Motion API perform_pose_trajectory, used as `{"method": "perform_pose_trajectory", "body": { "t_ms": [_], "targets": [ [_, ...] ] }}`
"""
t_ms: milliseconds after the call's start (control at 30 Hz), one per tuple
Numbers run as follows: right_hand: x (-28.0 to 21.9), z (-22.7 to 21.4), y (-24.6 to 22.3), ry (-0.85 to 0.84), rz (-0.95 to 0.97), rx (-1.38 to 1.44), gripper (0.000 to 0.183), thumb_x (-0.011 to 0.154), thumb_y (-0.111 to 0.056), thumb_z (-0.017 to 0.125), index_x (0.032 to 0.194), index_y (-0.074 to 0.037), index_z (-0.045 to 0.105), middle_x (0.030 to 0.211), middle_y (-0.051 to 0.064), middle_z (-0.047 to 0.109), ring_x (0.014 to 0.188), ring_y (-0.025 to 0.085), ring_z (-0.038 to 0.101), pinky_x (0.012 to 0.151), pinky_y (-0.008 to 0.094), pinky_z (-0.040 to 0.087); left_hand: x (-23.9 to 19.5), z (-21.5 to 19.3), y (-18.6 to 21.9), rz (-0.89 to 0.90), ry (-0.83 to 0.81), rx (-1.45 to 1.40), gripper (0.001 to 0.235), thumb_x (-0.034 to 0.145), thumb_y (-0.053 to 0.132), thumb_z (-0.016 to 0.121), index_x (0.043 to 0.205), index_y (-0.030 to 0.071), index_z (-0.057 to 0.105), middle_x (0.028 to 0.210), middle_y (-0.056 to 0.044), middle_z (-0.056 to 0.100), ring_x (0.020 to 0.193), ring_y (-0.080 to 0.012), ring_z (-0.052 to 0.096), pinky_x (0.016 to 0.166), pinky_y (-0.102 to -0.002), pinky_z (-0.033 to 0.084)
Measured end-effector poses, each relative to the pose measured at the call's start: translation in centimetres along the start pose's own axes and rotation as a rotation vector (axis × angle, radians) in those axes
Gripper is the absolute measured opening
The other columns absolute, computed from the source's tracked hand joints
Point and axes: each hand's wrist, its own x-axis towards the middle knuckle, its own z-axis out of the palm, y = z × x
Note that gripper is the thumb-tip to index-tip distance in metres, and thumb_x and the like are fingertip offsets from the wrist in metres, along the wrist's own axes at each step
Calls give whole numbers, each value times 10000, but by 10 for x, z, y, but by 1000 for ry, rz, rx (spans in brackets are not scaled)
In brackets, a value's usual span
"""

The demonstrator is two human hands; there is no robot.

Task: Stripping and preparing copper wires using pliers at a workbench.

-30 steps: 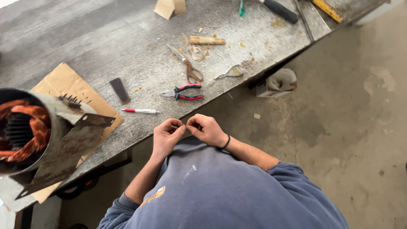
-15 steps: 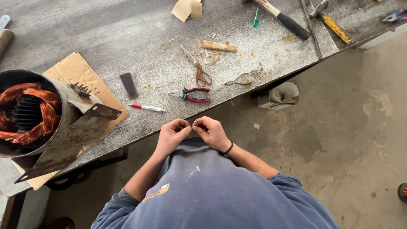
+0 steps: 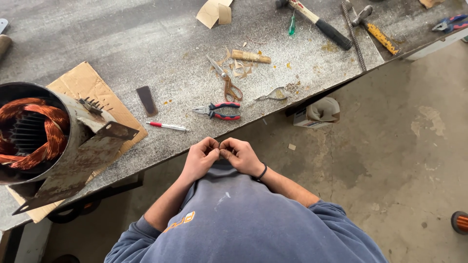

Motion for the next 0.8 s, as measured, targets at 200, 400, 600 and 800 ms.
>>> {"method": "perform_pose_trajectory", "body": {
  "t_ms": [200,400,600,800],
  "targets": [
    [-1,1,1,91,-36,144,142,988,-133,692,1036,-4,659,862,11,686,755,58,591,669,245,525,-2,0,7,79,-55,-230,166,864,57,691,1003,13,611,853,42,649,749,-16,596,649,-214,500],
    [-2,2,2,101,-22,193,145,1001,-130,678,1035,9,655,873,-1,674,778,52,587,689,229,522,-4,4,3,73,-9,-27,201,871,128,778,1018,3,723,822,-24,756,714,-49,667,649,-230,549],
    [-2,1,-1,67,-13,172,151,1007,-145,669,1027,2,642,844,0,661,738,48,566,652,222,496,-9,-1,3,110,7,-1,158,878,140,791,951,8,744,770,-31,760,673,-53,654,621,-249,533],
    [-4,1,-4,36,-3,192,154,1014,-159,658,1015,-9,622,812,-16,625,706,47,555,627,223,489,-14,-4,3,89,-5,-76,152,873,137,801,903,2,739,744,-7,716,664,-36,599,597,-241,498]
  ]
}}
